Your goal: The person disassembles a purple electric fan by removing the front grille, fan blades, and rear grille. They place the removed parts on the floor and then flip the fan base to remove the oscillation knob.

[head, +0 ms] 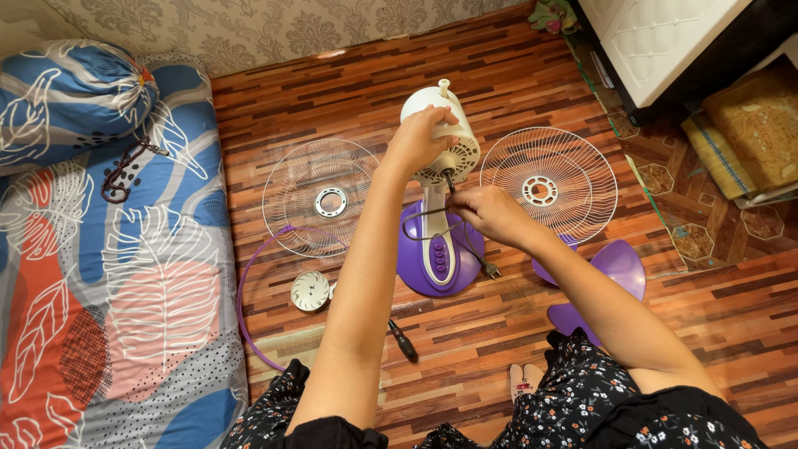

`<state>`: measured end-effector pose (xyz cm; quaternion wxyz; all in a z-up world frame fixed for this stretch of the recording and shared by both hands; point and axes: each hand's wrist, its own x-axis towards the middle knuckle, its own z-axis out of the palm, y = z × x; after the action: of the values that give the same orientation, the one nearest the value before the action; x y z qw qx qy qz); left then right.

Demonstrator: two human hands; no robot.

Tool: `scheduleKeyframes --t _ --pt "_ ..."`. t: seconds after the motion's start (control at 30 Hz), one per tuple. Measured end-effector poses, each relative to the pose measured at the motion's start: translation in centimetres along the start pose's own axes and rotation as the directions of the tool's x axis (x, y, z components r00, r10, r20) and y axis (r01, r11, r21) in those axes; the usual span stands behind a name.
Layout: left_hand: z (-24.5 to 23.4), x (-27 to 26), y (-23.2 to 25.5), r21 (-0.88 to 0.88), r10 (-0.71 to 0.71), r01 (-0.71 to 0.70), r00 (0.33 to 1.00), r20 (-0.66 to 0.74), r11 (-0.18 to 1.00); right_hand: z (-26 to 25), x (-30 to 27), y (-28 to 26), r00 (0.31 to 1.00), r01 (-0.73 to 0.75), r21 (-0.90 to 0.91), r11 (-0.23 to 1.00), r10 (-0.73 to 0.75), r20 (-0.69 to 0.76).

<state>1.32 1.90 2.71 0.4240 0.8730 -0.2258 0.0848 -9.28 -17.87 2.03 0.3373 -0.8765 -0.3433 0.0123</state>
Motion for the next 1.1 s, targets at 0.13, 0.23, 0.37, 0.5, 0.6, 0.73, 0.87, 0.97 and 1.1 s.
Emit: scheduleKeyframes --t 0.13,0.23,0.37,0.5,0.6,0.73,0.87,0.97,1.1 --pt "0.1 0.0 -0.1 -0.016 -0.005 0.005 1.0 -0.001 1.0 -0.9 -0.3 1.1 0.949 -0.216 0.008 0.976 0.208 0.235" --pt "0.1 0.0 -0.2 -0.023 0.0 0.0 1.0 -0.001 1.0 -1.5 -0.8 3.0 0.93 -0.233 0.022 0.972 0.216 0.299" --pt "0.2 0.0 -0.2 -0.016 -0.016 0.017 1.0 0.012 1.0 -1.6 -1.6 6.4 0.857 -0.24 -0.039 0.97 0.231 0.461" --pt "0.1 -0.2 0.0 -0.054 0.004 -0.004 1.0 -0.003 0.999 0.2 -3.1 10.3 0.667 -0.32 -0.24 0.916 0.398 0.629" --pt "-0.1 -0.5 0.2 -0.038 -0.027 0.027 0.999 0.018 0.999 2.9 -4.8 13.5 0.538 -0.395 -0.239 0.887 0.434 0.723" --pt "-0.2 -0.6 0.4 -0.031 -0.031 0.031 0.999 0.018 0.999 7.2 -7.2 17.8 0.451 -0.434 -0.208 0.877 0.411 0.792" --pt "-0.2 -0.8 0.4 -0.019 0.004 -0.003 1.0 0.011 1.0 11.1 -9.1 21.1 0.318 -0.418 -0.319 0.85 0.466 0.826" --pt "0.0 -1.1 0.4 -0.02 0.048 -0.048 0.999 0.012 0.999 13.9 -10.7 22.7 0.24 -0.328 -0.436 0.838 0.52 0.82" --pt "0.8 -3.6 -0.7 -0.349 -0.106 0.012 0.962 -0.251 0.937 16.3 -13.2 23.6 0.19 -0.18 -0.515 0.838 0.543 0.818"
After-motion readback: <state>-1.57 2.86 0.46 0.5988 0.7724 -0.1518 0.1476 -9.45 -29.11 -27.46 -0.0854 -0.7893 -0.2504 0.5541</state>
